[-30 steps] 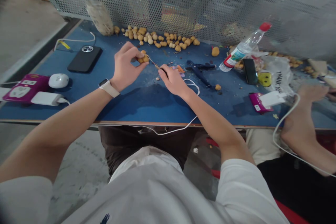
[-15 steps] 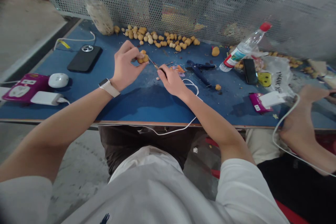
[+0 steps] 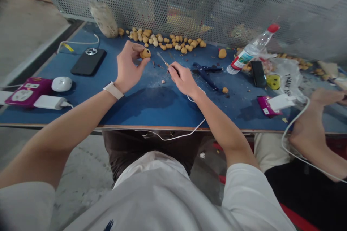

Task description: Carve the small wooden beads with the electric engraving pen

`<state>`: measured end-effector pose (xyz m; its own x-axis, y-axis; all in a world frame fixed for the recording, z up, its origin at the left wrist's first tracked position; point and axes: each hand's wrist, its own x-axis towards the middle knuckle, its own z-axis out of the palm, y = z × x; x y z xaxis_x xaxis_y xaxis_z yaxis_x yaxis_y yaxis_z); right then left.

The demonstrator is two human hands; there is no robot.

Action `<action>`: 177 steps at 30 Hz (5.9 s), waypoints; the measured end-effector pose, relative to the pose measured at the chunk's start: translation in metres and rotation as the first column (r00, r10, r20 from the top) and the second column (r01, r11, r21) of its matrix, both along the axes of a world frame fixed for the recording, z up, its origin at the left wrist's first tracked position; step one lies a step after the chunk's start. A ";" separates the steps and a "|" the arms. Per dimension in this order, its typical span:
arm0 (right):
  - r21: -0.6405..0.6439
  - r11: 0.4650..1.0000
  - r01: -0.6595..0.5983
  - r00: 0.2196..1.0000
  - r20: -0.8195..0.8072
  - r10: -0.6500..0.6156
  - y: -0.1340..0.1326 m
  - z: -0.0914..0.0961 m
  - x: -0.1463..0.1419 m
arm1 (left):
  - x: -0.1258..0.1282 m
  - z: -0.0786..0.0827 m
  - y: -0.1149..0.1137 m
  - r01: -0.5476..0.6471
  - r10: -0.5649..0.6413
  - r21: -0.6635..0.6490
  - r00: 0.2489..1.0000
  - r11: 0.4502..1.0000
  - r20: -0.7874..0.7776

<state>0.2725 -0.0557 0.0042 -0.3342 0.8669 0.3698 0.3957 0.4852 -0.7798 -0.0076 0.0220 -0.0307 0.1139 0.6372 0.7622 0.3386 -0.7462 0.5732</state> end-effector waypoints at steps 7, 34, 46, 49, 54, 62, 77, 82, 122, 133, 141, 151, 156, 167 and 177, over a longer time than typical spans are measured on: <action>0.110 0.993 -0.034 0.992 0.126 0.020 0.000 0.002 0.001 | 0.000 0.004 -0.007 0.076 -0.076 -0.057 0.997 0.995 -0.002; 0.059 0.998 -0.022 1.000 0.023 0.020 -0.009 0.007 -0.006 | -0.005 0.000 -0.004 0.136 -0.129 0.050 0.984 0.989 -0.124; -0.012 1.000 -0.021 1.000 -0.009 0.021 -0.008 0.005 -0.006 | -0.006 0.000 -0.007 0.119 -0.117 -0.001 0.979 0.993 -0.169; -0.018 1.000 -0.020 1.000 -0.011 0.020 -0.007 0.005 -0.005 | -0.005 0.000 -0.007 0.141 -0.138 0.003 0.971 0.990 -0.194; -0.016 1.000 0.003 1.000 0.000 -0.003 -0.009 0.006 -0.006 | -0.003 0.001 -0.011 0.146 -0.153 -0.057 0.976 0.988 -0.152; -0.035 0.999 -0.008 1.000 -0.009 0.008 -0.008 0.006 -0.006 | 0.001 0.015 -0.026 0.121 -0.134 -0.100 0.981 0.988 -0.138; -0.005 1.000 0.018 0.995 -0.103 -0.018 -0.005 -0.004 -0.011 | 0.011 -0.005 -0.010 0.260 -0.249 -0.176 0.965 0.949 0.085; 0.014 1.000 -0.028 0.996 -0.085 0.029 -0.011 -0.006 -0.016 | 0.019 -0.014 -0.007 0.343 -0.300 -0.308 0.937 0.887 0.178; 0.014 1.000 0.005 1.000 0.005 -0.006 -0.012 -0.016 -0.026 | 0.028 -0.003 -0.031 0.506 -0.394 -0.379 0.855 0.775 0.336; 0.037 0.999 -0.003 1.000 0.016 0.003 -0.009 -0.020 -0.025 | 0.032 0.014 -0.048 0.557 -0.301 -0.435 0.794 0.708 0.528; 0.027 1.000 -0.009 1.000 0.017 0.008 -0.010 -0.020 -0.025 | 0.035 0.023 -0.055 0.559 -0.235 -0.492 0.785 0.667 0.573; 0.022 1.000 0.022 1.000 -0.023 -0.021 -0.011 -0.020 -0.027 | 0.038 0.019 -0.059 0.515 -0.223 -0.504 0.818 0.693 0.530; -0.003 0.992 0.122 0.975 -0.186 -0.121 -0.007 -0.020 -0.022 | 0.032 0.016 -0.042 0.507 -0.209 -0.385 0.773 0.771 0.599; 0.120 0.992 0.030 0.989 0.141 -0.047 0.003 0.000 0.001 | 0.025 0.009 -0.025 0.403 -0.106 -0.418 0.811 0.814 0.575; 0.026 1.000 -0.007 0.991 0.137 0.004 -0.010 0.000 -0.017 | 0.030 0.019 -0.047 0.438 -0.105 -0.515 0.827 0.736 0.553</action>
<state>0.2558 -0.0658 0.0042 -0.3880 0.8557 0.3424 0.4954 0.5069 -0.7054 0.0226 -0.0254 -0.0114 0.1041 0.9668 0.2335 -0.2494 -0.2019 0.9471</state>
